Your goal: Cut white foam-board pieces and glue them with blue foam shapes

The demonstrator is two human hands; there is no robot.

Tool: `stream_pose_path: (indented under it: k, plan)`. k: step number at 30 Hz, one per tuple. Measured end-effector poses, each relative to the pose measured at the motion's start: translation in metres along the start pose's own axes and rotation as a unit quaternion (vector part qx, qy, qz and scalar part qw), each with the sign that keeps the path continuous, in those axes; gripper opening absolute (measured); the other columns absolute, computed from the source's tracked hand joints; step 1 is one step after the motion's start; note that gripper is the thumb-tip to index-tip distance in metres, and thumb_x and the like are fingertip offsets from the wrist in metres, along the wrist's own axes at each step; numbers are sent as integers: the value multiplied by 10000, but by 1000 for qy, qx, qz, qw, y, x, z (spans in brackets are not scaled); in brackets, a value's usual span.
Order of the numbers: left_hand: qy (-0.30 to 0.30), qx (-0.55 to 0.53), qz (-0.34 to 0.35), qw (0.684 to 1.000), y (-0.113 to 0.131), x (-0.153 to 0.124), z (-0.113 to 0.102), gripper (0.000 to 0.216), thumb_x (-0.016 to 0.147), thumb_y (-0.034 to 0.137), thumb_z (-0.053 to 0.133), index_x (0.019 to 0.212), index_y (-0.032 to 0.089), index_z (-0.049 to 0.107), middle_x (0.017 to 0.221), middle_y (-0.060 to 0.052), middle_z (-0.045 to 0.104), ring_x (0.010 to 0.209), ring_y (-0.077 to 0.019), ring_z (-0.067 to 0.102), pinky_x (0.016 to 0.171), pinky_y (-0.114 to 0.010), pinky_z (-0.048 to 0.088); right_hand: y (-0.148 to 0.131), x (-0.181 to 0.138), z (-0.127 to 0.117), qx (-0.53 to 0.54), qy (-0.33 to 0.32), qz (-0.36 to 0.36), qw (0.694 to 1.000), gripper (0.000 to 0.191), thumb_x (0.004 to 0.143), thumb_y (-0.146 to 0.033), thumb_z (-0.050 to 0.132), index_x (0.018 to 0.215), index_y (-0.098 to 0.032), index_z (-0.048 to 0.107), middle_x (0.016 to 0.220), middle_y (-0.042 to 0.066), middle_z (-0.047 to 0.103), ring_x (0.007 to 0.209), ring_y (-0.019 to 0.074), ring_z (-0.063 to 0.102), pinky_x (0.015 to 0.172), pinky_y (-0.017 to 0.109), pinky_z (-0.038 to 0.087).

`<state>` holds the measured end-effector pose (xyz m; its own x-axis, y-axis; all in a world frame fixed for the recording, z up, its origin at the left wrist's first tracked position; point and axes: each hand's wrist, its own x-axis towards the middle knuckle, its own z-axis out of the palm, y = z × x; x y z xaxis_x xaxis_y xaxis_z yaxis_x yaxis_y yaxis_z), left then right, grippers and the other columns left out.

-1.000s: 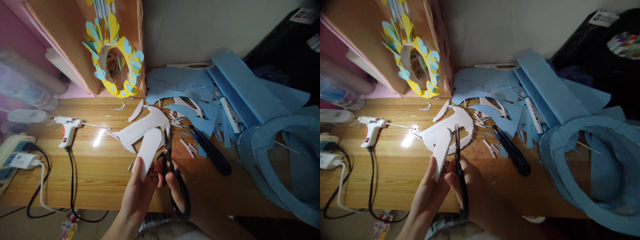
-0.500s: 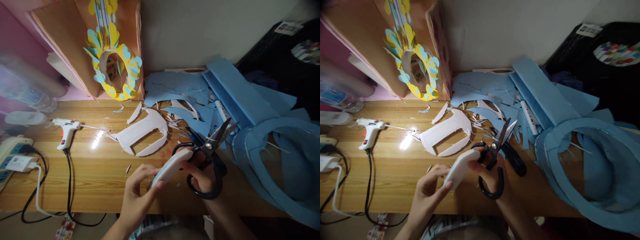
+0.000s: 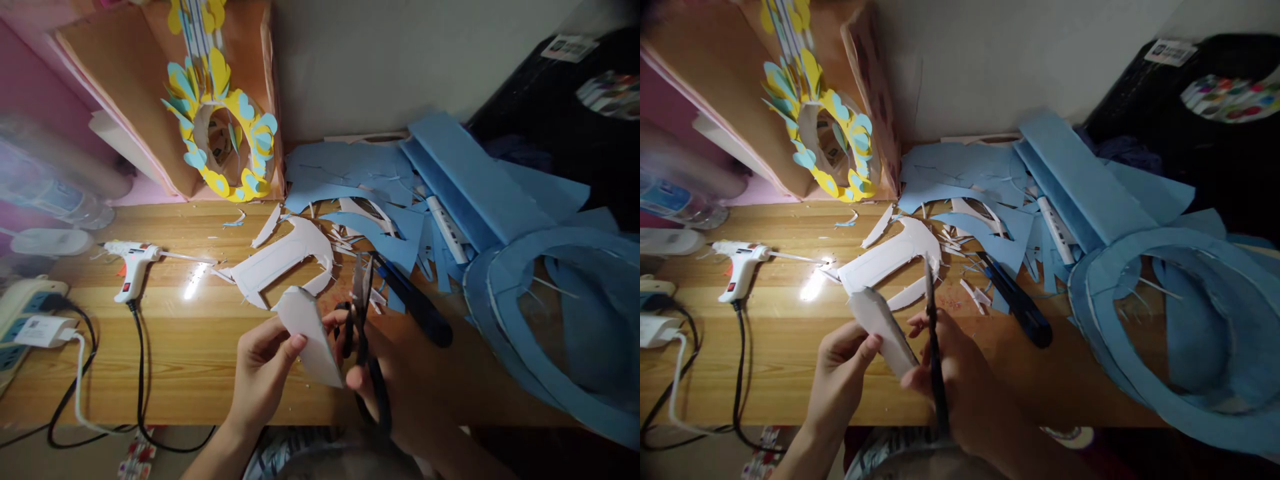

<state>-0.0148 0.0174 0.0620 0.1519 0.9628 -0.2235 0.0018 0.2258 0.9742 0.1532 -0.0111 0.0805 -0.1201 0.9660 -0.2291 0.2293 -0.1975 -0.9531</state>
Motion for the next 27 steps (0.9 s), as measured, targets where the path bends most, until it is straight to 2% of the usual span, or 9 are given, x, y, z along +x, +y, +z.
stream_pose_path:
  k: [2,4,6,9,14,19,23,27]
  plan:
    - [42,7,24,999,-6,-2,-2,228,758,356,693,632,166,703,589,-2,619,576,-132,526,557,-207,423,-1,-5,4,-73,-12,2,997,558,731,-673,555,1061,-225,515,869,34,618,744,220,616,625,333,494]
    - [73,5,47,996,-12,-3,-1,235,746,338,710,582,170,689,552,4,599,567,-133,528,580,-217,444,0,-6,6,-187,9,-37,982,530,694,-627,626,996,-205,518,937,78,620,807,262,625,653,366,503]
    - [83,-30,67,994,-14,-2,2,203,739,338,718,605,186,707,587,-3,635,599,-149,570,615,-235,476,-1,-4,6,-292,49,-108,949,458,732,-567,621,965,-185,525,948,114,620,818,280,630,636,370,507]
    - [88,-98,89,987,-12,0,8,156,719,367,734,691,213,737,688,-24,704,659,-177,634,640,-255,513,-3,3,-1,-368,91,-210,901,395,832,-537,516,937,-157,539,857,119,623,689,242,626,548,335,491]
    - [92,-155,105,978,-6,3,16,174,675,388,768,708,219,742,681,-37,719,646,-189,669,628,-263,540,-8,10,-14,-406,115,-261,868,504,833,-640,453,847,-150,573,767,107,613,611,217,594,508,323,470]
    - [120,-160,106,974,-14,-1,18,158,668,369,776,698,219,737,675,-44,712,658,-197,664,648,-283,539,-9,10,-19,-419,90,-256,866,446,861,-603,444,797,-194,609,754,94,625,606,212,583,534,331,468]
    - [136,-136,108,975,-24,-7,19,105,717,328,743,769,237,742,760,-48,720,754,-211,661,722,-304,530,-8,9,-20,-419,94,-271,861,418,903,-555,401,825,-189,586,723,79,630,671,218,615,589,324,486]
    - [153,-144,99,973,-26,-9,24,78,719,305,743,778,256,748,768,-38,726,750,-218,663,743,-317,521,-7,10,-22,-423,97,-273,859,388,902,-539,428,794,-191,559,706,67,634,677,209,622,599,304,474]
